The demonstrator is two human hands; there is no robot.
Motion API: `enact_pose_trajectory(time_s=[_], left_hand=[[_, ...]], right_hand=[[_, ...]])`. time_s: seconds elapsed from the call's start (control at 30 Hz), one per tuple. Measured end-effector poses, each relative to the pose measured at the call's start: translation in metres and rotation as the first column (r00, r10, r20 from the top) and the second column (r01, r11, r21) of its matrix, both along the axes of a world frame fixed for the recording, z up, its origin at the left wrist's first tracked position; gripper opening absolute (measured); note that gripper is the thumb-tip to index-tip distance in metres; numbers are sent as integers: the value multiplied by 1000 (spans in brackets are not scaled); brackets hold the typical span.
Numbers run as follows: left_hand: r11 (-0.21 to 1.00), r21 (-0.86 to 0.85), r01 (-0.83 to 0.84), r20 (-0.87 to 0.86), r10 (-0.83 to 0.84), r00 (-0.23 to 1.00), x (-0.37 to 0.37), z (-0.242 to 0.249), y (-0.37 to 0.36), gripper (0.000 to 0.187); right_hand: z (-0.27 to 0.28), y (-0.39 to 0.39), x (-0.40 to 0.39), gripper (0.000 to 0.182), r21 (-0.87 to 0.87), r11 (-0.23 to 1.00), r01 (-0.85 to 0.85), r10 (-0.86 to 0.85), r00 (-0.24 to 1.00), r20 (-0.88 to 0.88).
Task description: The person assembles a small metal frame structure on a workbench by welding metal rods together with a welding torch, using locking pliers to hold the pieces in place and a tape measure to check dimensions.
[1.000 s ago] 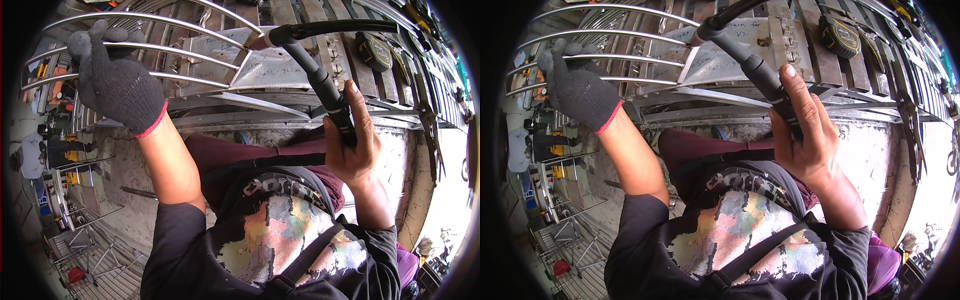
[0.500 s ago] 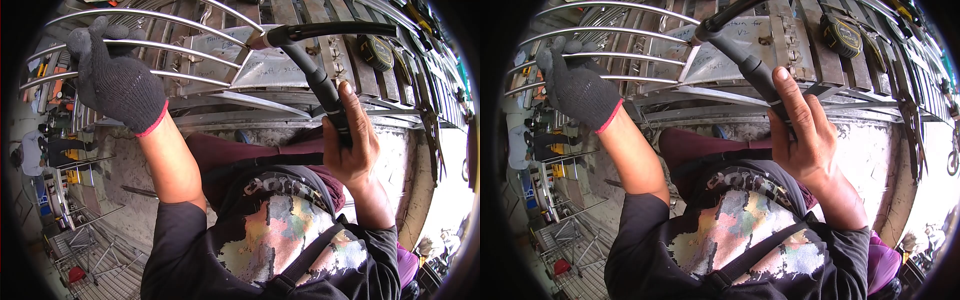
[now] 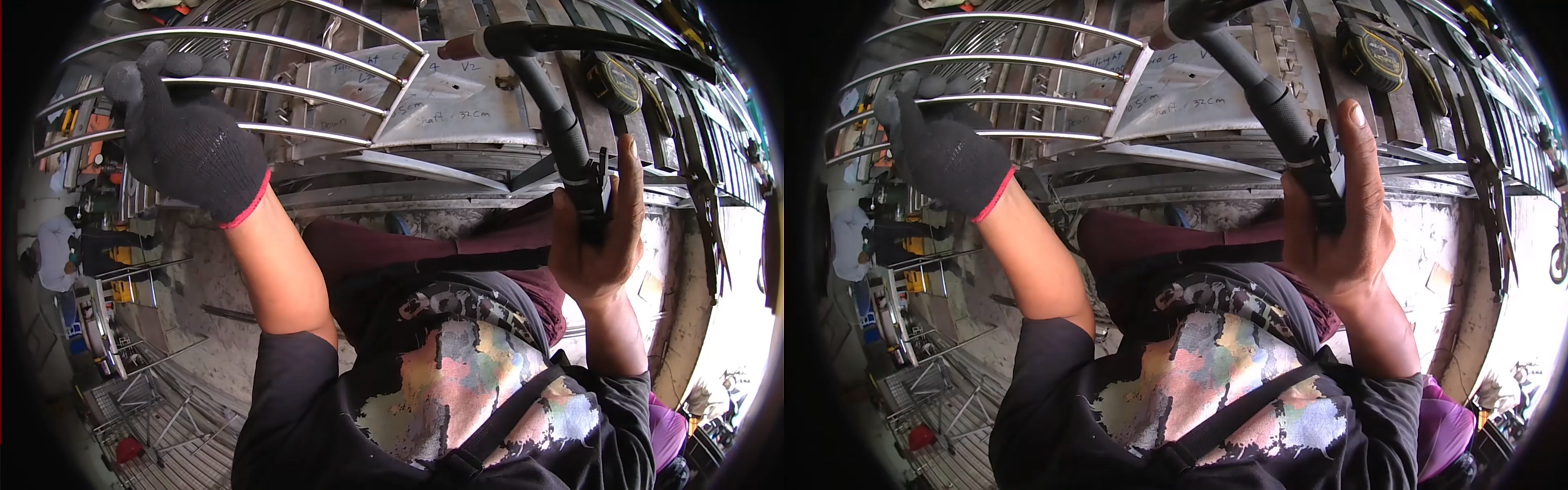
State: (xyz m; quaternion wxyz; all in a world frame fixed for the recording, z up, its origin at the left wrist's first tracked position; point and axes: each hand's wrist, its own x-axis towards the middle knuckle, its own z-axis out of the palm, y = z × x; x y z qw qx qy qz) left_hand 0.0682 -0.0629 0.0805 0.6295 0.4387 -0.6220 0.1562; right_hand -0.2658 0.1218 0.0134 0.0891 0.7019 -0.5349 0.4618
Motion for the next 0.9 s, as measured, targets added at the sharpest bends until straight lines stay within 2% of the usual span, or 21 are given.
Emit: enact_pose_trajectory(time_s=[0.03, 0.1, 0.13, 0.17, 0.27, 0.3, 0.33, 0.4, 0.43, 0.47, 0.5, 0.53, 0.6, 0.63, 0.7, 0.9], left_hand=[[999, 7, 32, -33, -31, 999, -4, 1, 3, 28], [957, -34, 290, -227, -290, 930, -5, 1, 2, 27], [864, -116, 491, -365, -496, 788, -1, -3, -2, 26], [727, -225, 649, -471, -664, 580, -2, -2, -2, 26], [772, -229, 593, -588, -595, 548, -10, 4, 3, 20], [897, -105, 429, -443, -429, 787, -13, 4, 5, 21], [976, -24, 216, -251, -215, 944, -16, 4, 6, 24], [973, -33, 230, -322, -228, 919, -24, 6, 11, 27], [881, -149, 449, -552, -451, 701, -34, 7, 14, 28], [731, -325, 600, -682, -620, 387, -38, 10, 13, 28], [901, -87, 425, -597, -388, 702, -32, 8, 14, 30], [884, -51, 464, -753, -339, 564, -44, 21, 23, 29], [837, -151, 526, -738, -449, 503, -45, 20, 23, 21], [875, -117, 469, -782, -372, 500, -53, 31, 27, 21], [862, -74, 501, -838, -327, 438, -52, 32, 28, 31], [866, -37, 499, -820, -312, 480, -59, 37, 40, 29]], right_hand=[[2, 0, -2, 71, 10, 1000, 18, -17, 1000, -11], [3, 0, -5, 70, 6, 1000, 27, -26, 998, -49], [1, 0, -8, 71, 21, 1000, 23, -22, 998, -52], [0, 0, -10, 71, 36, 999, 20, -18, 998, -55], [1, 1, -10, 70, 56, 998, 22, -21, 1000, -22], [1, 2, -10, 70, 72, 997, 31, -31, 1000, -3], [1, 4, -10, 70, 86, 996, 37, -39, 999, 15], [3, 6, -8, 70, 94, 994, 54, -56, 998, 20], [5, 6, -8, 71, 81, 995, 61, -62, 998, 9], [6, 2, -7, 72, 52, 997, 60, -61, 998, 4], [4, 4, -7, 71, 66, 996, 57, -60, 998, 37], [-6, 4, -9, 70, 48, 998, 37, -42, 993, 109], [-5, 4, -10, 71, 38, 999, 22, -26, 995, 98], [-7, 1, -9, 72, -4, 1000, 23, -23, 995, 95], [-7, 2, -8, 73, 8, 1000, 26, -27, 992, 123], [-7, 6, -4, 76, 72, 997, 19, -35, 974, 225]])
